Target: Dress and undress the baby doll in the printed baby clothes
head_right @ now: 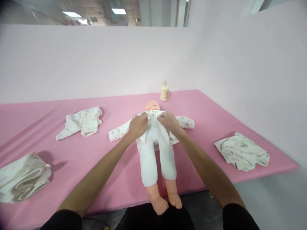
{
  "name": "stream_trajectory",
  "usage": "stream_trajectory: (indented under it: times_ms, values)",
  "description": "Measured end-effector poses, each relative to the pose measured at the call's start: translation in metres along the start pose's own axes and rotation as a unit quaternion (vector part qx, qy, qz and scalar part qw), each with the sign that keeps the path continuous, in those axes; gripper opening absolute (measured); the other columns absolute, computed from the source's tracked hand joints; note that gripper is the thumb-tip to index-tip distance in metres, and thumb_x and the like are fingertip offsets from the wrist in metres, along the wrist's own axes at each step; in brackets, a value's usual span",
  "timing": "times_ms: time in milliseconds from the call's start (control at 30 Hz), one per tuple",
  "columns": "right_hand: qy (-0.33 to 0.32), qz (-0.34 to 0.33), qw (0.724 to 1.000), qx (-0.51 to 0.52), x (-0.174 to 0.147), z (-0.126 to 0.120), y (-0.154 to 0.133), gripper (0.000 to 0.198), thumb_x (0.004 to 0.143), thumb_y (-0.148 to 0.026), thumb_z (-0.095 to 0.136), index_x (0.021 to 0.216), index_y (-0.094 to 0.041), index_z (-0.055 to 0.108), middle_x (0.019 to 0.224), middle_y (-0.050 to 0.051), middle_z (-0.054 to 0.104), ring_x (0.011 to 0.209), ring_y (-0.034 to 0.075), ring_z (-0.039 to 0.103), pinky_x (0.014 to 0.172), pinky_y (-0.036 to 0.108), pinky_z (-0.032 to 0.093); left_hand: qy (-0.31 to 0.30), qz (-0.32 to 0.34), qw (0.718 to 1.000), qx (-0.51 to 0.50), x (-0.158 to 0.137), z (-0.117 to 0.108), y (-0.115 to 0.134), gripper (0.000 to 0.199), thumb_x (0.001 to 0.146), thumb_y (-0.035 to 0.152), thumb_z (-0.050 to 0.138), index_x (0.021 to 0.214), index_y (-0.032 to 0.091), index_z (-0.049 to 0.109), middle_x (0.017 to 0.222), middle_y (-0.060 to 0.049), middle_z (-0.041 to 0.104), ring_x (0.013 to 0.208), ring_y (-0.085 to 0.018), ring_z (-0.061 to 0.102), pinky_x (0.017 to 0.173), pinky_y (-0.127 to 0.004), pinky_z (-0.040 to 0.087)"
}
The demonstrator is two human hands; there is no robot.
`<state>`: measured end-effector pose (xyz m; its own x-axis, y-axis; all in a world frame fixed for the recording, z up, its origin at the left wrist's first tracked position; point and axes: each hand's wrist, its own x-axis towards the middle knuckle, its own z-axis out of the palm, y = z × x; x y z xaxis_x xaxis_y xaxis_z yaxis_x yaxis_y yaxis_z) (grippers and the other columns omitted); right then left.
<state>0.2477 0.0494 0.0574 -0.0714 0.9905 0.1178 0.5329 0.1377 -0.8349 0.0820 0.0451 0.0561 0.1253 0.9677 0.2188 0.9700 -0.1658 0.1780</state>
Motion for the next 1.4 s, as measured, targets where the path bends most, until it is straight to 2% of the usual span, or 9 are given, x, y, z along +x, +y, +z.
stream_trajectory:
  times_ms: [167,333,533,667,933,1067,1267,1400]
  values:
    - [0.028,-0.011,0.999,-0.026,0.005,0.006,0.002,0.017,0.078,-0.024,0.058,0.064,-0.02,0.049,0.055,-0.006,0.037,0.053,0.01,0.032,0.053,0.027,0.022,0.01,0.018,0.999,0.034,0.007,0.004,0.004,0.034,0.105,0.033,0.03,0.111,0.019,0.06,0.102,-0.011,0.07,0.095,-0.03,0.068,0.072,-0.035,0.046]
    - [0.04,-0.027,0.999,-0.026,0.007,0.009,0.006,0.018,0.083,-0.025,0.056,0.066,-0.02,0.051,0.056,-0.006,0.038,0.054,0.01,0.032,0.054,0.027,0.022,0.019,0.036,0.995,0.087,0.014,0.008,0.006,0.034,0.105,0.026,0.029,0.107,0.017,0.062,0.099,-0.013,0.07,0.091,-0.029,0.069,0.072,-0.034,0.045]
    - [0.064,-0.053,0.996,0.009,0.014,0.012,0.009,0.016,0.085,-0.031,0.056,0.075,-0.018,0.06,0.06,-0.005,0.043,0.057,0.012,0.036,0.055,0.027,0.025,0.046,0.023,0.997,0.055,0.012,0.012,0.005,0.031,0.104,0.024,0.03,0.116,0.016,0.058,0.097,-0.012,0.071,0.091,-0.027,0.069,0.072,-0.033,0.043]
    - [0.079,-0.06,0.995,0.011,0.015,0.012,0.007,0.018,0.085,-0.032,0.056,0.078,-0.017,0.063,0.063,-0.003,0.049,0.062,0.013,0.042,0.057,0.026,0.028,0.061,0.032,0.996,0.055,0.01,0.015,0.007,0.035,0.106,0.025,0.026,0.112,0.016,0.059,0.097,-0.012,0.071,0.089,-0.026,0.068,0.073,-0.033,0.043]
    - [0.097,-0.082,0.991,-0.034,0.007,0.021,0.006,0.02,0.09,-0.03,0.052,0.074,-0.019,0.059,0.063,-0.003,0.049,0.062,0.014,0.038,0.06,0.028,0.027,0.037,0.058,0.996,0.049,0.007,0.012,0.011,0.037,0.106,0.023,0.025,0.118,0.016,0.059,0.1,-0.012,0.071,0.091,-0.028,0.068,0.073,-0.034,0.043]
    - [0.116,-0.098,0.987,-0.05,0.005,0.026,0.007,0.023,0.092,-0.029,0.049,0.071,-0.021,0.054,0.063,-0.003,0.047,0.062,0.014,0.037,0.061,0.029,0.027,0.027,0.061,0.996,0.065,0.007,0.01,0.012,0.032,0.103,0.017,0.031,0.118,0.016,0.059,0.101,-0.012,0.071,0.093,-0.028,0.068,0.073,-0.033,0.043]
    - [0.141,-0.121,0.981,-0.062,0.004,0.028,0.008,0.026,0.094,-0.027,0.048,0.068,-0.022,0.049,0.062,-0.004,0.045,0.062,0.015,0.037,0.063,0.029,0.027,0.035,0.073,0.994,0.072,0.005,0.014,0.013,0.03,0.099,0.013,0.035,0.117,0.016,0.06,0.099,-0.012,0.071,0.092,-0.028,0.069,0.072,-0.033,0.043]
    - [0.13,-0.132,0.98,-0.076,0.001,0.03,0.006,0.024,0.095,-0.026,0.047,0.072,-0.022,0.051,0.065,-0.003,0.047,0.063,0.016,0.039,0.064,0.029,0.029,0.036,0.07,0.995,0.061,0.006,0.014,0.012,0.029,0.099,0.017,0.038,0.116,0.017,0.061,0.1,-0.012,0.071,0.092,-0.028,0.068,0.073,-0.034,0.043]
